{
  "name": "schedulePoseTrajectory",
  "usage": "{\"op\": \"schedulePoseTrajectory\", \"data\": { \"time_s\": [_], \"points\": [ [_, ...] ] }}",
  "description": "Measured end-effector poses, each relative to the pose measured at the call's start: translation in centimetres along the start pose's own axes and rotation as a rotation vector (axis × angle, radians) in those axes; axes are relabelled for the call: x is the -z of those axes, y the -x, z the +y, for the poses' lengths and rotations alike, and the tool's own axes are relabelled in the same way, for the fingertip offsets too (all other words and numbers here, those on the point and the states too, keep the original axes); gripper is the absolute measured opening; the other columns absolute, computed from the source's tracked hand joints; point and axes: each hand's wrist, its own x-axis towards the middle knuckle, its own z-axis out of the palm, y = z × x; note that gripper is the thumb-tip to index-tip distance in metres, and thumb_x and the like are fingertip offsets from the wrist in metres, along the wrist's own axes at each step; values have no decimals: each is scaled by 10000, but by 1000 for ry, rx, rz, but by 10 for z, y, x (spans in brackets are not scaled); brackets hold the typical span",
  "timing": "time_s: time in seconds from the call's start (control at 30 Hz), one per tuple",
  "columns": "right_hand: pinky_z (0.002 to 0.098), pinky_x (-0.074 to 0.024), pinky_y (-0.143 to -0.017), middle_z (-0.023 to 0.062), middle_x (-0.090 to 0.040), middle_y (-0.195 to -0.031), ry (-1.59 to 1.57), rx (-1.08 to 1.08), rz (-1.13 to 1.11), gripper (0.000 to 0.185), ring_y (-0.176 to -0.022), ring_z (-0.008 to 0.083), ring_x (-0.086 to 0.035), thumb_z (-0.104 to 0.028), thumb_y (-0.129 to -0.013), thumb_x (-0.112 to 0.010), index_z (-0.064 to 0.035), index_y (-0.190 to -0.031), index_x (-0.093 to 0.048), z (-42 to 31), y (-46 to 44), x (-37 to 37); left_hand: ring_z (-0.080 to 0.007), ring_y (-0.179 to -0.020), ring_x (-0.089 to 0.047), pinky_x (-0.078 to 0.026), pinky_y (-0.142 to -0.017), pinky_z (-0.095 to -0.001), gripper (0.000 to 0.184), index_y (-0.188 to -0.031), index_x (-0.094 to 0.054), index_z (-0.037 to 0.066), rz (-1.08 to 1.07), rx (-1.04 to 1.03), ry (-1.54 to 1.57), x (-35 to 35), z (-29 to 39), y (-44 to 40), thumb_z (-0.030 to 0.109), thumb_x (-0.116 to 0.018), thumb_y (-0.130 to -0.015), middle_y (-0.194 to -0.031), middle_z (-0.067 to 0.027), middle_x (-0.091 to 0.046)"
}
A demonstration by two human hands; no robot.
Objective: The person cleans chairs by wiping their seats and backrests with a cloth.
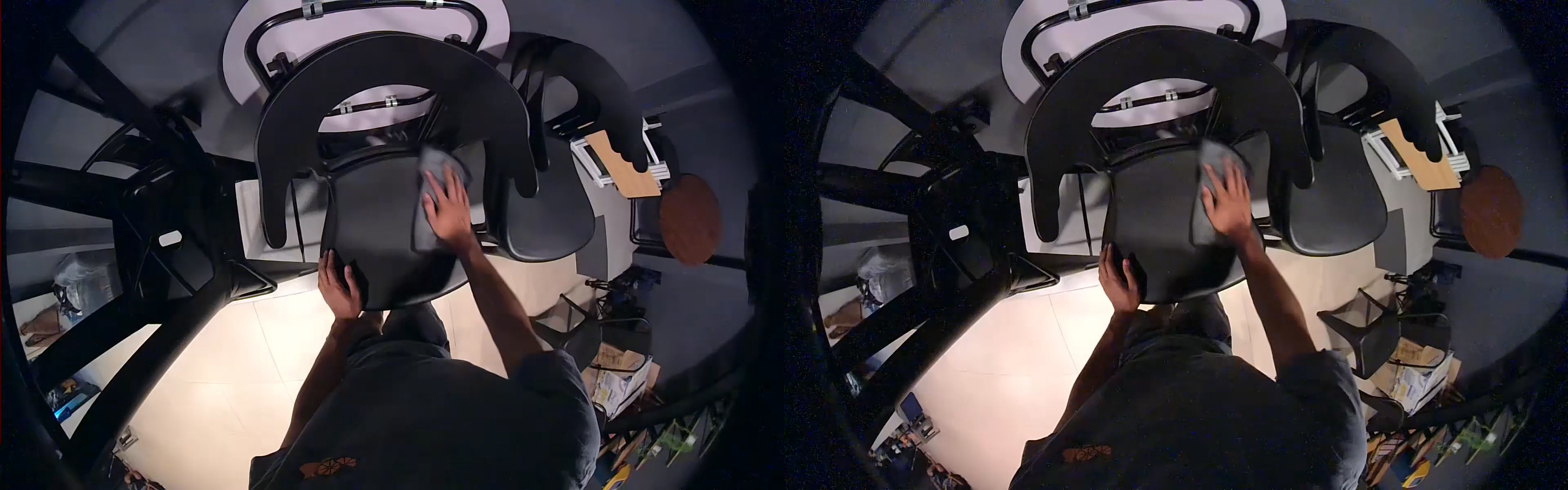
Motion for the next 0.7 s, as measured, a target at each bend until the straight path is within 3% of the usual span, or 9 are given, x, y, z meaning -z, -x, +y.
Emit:
{"op": "schedulePoseTrajectory", "data": {
  "time_s": [0.03, 0.1, 0.13, 0.27, 0.37, 0.43, 0.57, 0.63, 0.7],
  "points": [
    [515, -334, -1244, 200, -423, -1672, -71, -217, -153, 618, -1498, 413, -436, -348, -1052, -575, -205, -1643, -466, -2, 30, 17, -465, -1406, -514, -392, -1178, -523, 541, -1553, -476, -9, 10, -13, -1, 1, 0, 0, 245, -541, -1079, -1558, -248, -517],
    [531, -345, -1231, 258, -385, -1679, 48, -278, -101, 635, -1490, 466, -420, -338, -1059, -557, -200, -1666, -427, 3, 94, 28, -466, -1405, -514, -394, -1177, -523, 538, -1552, -479, -8, 14, -15, 4, 0, 1, 0, 243, -538, -1081, -1556, -249, -519],
    [568, -315, -1238, 292, -361, -1687, 105, -156, 34, 625, -1500, 517, -389, -337, -1046, -582, -179, -1640, -471, 3, 125, 29, -467, -1404, -515, -396, -1175, -523, 534, -1551, -481, -7, 19, -16, 1, -1, 1, 0, 242, -536, -1082, -1554, -249, -521],
    [621, -177, -1295, 253, -216, -1769, 145, 8, -199, 634, -1618, 493, -197, -376, -1048, -543, -215, -1655, -455, -30, 193, 37, -470, -1404, -514, -400, -1172, -523, 530, -1553, -482, -4, 11, -17, -2, -1, -1, 0, 237, -529, -1083, -1550, -251, -523],
    [616, -157, -1303, 195, -231, -1783, 4, 218, -349, 660, -1618, 475, -219, -431, -1020, -576, -261, -1648, -468, -36, 138, 47, -472, -1406, -509, -400, -1173, -524, 539, -1564, -472, 3, -16, -6, -12, 2, -2, 2, 231, -526, -1079, -1552, -253, -518],
    [611, -167, -1302, 144, -248, -1788, -11, 222, -239, 671, -1615, 459, -242, -458, -1001, -594, -282, -1639, -480, -23, 91, 25, -465, -1409, -507, -396, -1178, -521, 537, -1568, -467, 4, -35, -8, -3, 3, -4, 4, 242, -520, -1089, -1557, -249, -513],
    [604, -195, -1301, 195, -261, -1772, 54, 99, 26, 657, -1596, 494, -261, -409, -1008, -581, -252, -1638, -481, -51, 5, -42, -446, -1418, -502, -385, -1190, -510, 535, -1578, -453, 6, -52, -1, 28, 3, -12, -2, 274, -502, -1119, -1574, -237, -498],
    [627, -203, -1293, 231, -267, -1758, 44, 116, 107, 676, -1590, 520, -256, -383, -1004, -581, -200, -1644, -465, -91, -15, -69, -422, -1424, -497, -378, -1197, -496, 535, -1584, -439, 5, -75, 86, 369, 5, -22, -2, 296, -486, -1138, -1586, -231, -482],
    [639, -195, -1292, 231, -275, -1754, -37, 127, -45, 691, -1588, 527, -252, -363, -1001, -583, -172, -1650, -442, -141, -10, -69, -395, -1429, -492, -369, -1206, -475, 540, -1590, -423, 3, -95, 182, 563, 14, -25, 1, 322, -470, -1157, -1598, -225, -464]
  ]
}}
